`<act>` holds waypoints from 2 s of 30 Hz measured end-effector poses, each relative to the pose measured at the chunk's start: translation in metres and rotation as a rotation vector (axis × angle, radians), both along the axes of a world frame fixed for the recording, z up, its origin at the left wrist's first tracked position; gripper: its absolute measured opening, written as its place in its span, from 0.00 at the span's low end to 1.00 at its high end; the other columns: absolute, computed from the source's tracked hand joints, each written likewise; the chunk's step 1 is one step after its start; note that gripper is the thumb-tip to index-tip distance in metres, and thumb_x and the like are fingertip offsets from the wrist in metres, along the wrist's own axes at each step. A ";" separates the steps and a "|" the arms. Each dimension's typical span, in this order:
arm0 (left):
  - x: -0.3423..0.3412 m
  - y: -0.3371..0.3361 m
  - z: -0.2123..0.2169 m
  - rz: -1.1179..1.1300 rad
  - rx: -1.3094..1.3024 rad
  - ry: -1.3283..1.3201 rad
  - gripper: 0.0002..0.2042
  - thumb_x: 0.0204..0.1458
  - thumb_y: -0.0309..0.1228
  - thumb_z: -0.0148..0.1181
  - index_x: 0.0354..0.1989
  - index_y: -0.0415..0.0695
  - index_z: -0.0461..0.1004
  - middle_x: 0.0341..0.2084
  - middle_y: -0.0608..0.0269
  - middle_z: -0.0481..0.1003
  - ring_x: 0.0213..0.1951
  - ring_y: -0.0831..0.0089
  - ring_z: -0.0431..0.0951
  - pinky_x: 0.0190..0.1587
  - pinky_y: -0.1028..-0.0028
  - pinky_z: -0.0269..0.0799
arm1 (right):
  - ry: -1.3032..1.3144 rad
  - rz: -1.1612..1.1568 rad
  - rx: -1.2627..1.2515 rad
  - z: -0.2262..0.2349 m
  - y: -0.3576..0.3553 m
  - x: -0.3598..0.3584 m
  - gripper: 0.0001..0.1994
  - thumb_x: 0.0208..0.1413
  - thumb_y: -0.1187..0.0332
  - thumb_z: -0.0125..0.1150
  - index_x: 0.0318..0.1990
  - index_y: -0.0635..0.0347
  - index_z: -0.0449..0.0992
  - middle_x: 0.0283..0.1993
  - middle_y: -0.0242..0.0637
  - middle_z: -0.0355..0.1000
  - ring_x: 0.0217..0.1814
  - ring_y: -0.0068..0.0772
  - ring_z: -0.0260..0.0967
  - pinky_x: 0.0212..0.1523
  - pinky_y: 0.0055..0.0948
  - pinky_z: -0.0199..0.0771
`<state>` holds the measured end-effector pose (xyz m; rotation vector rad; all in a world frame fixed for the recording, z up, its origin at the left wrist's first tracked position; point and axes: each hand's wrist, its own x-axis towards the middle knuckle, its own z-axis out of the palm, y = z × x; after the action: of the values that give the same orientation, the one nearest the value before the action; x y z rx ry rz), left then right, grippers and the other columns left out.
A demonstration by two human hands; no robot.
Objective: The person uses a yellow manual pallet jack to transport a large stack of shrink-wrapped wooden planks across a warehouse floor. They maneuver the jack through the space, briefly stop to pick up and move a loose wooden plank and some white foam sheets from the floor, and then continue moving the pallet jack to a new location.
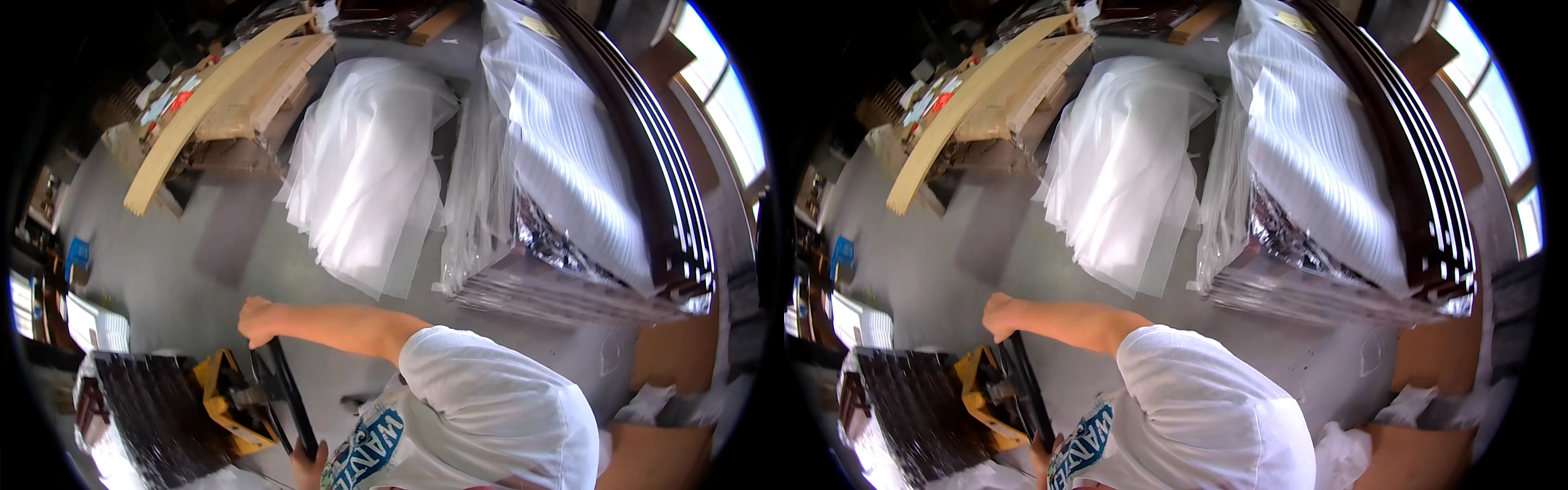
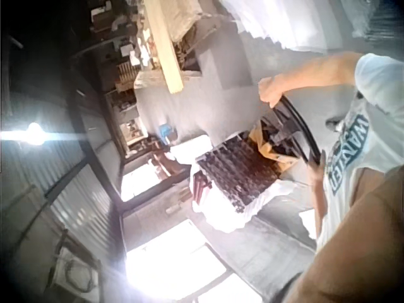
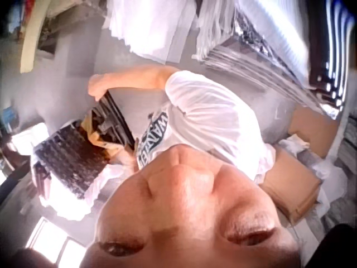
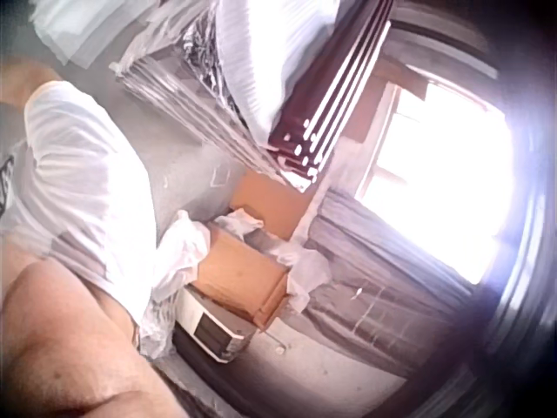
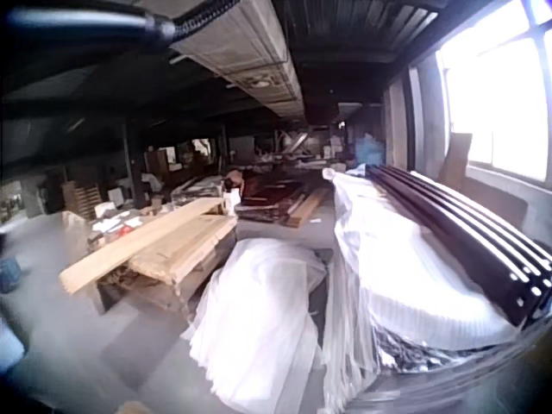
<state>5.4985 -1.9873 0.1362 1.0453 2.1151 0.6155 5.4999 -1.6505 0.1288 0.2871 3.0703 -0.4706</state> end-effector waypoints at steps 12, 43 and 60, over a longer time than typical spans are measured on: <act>0.162 -0.044 -0.014 0.072 -0.027 0.149 0.18 0.42 0.39 0.66 0.39 0.40 0.77 0.12 0.56 0.72 0.18 0.63 0.77 0.25 0.69 0.71 | -0.076 -0.094 -0.034 -0.035 -0.046 0.184 0.19 0.51 0.52 0.56 0.32 0.58 0.82 0.35 0.42 0.78 0.43 0.43 0.74 0.61 0.46 0.56; 0.329 -0.198 0.163 0.716 0.946 1.350 0.12 0.40 0.24 0.71 0.24 0.43 0.69 0.17 0.60 0.67 0.17 0.64 0.69 0.20 0.74 0.64 | 0.752 0.003 -0.679 0.204 -0.191 0.472 0.16 0.46 0.73 0.70 0.43 0.65 0.75 0.38 0.29 0.70 0.40 0.21 0.65 0.44 0.18 0.65; 0.375 -0.291 0.192 0.558 1.041 1.193 0.12 0.39 0.21 0.71 0.25 0.41 0.69 0.17 0.63 0.68 0.16 0.70 0.67 0.22 0.78 0.62 | 1.148 -0.298 -0.060 0.191 -0.311 0.609 0.11 0.35 0.75 0.61 0.31 0.65 0.73 0.25 0.34 0.69 0.25 0.25 0.66 0.28 0.20 0.65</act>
<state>5.8739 -2.2784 0.3280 1.5961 3.2509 1.8450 6.1087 -1.9612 0.3201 0.6749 4.1029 -1.0411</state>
